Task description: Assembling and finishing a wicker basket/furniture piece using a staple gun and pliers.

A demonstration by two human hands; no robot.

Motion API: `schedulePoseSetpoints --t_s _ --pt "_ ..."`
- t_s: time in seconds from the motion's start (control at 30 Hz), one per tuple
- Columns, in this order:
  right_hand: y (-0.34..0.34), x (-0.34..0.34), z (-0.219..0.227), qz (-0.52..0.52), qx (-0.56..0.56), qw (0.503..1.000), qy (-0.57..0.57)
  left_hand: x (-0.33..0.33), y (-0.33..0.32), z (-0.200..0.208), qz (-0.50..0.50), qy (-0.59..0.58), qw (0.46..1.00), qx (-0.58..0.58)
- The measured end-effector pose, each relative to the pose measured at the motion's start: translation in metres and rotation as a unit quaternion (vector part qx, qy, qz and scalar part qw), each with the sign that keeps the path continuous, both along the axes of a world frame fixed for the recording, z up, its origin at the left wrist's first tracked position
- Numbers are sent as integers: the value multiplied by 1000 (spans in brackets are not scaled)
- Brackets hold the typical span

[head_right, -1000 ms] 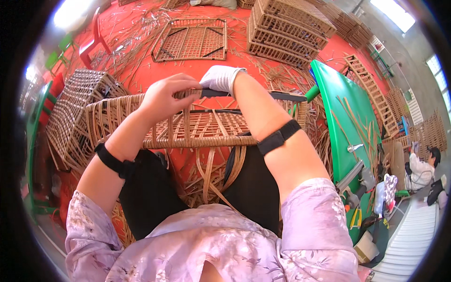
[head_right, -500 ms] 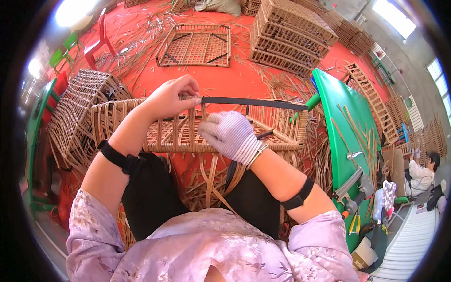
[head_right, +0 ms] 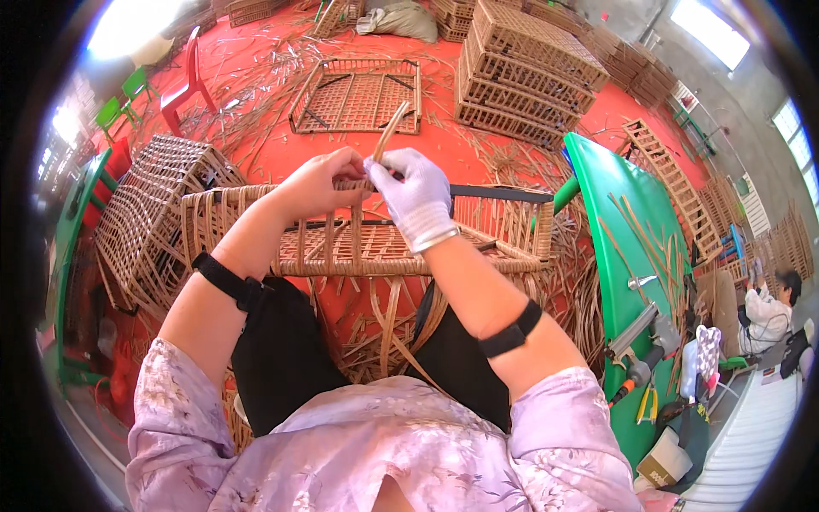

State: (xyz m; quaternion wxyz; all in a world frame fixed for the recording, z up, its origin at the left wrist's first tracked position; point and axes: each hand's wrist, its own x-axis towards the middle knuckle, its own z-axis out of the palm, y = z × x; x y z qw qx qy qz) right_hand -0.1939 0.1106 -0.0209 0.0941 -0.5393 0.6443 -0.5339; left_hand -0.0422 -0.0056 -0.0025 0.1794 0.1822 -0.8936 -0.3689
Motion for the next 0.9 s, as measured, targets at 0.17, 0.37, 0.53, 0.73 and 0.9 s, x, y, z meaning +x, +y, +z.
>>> schedulePoseSetpoints --t_s 0.17,0.37,0.53,0.73,0.9 --pt "46 23 7 136 47 973 -181 21 19 -8 45 48 983 -171" --pt "56 18 -13 147 116 886 -423 23 52 -14 145 -26 959 -241" --pt "67 26 -12 137 136 892 -409 15 67 -14 226 13 935 -272" --pt "70 36 -13 109 106 898 -413 15 84 -28 267 10 918 -294" --pt "68 33 -16 122 97 887 -435 16 89 -16 285 -6 924 -253"
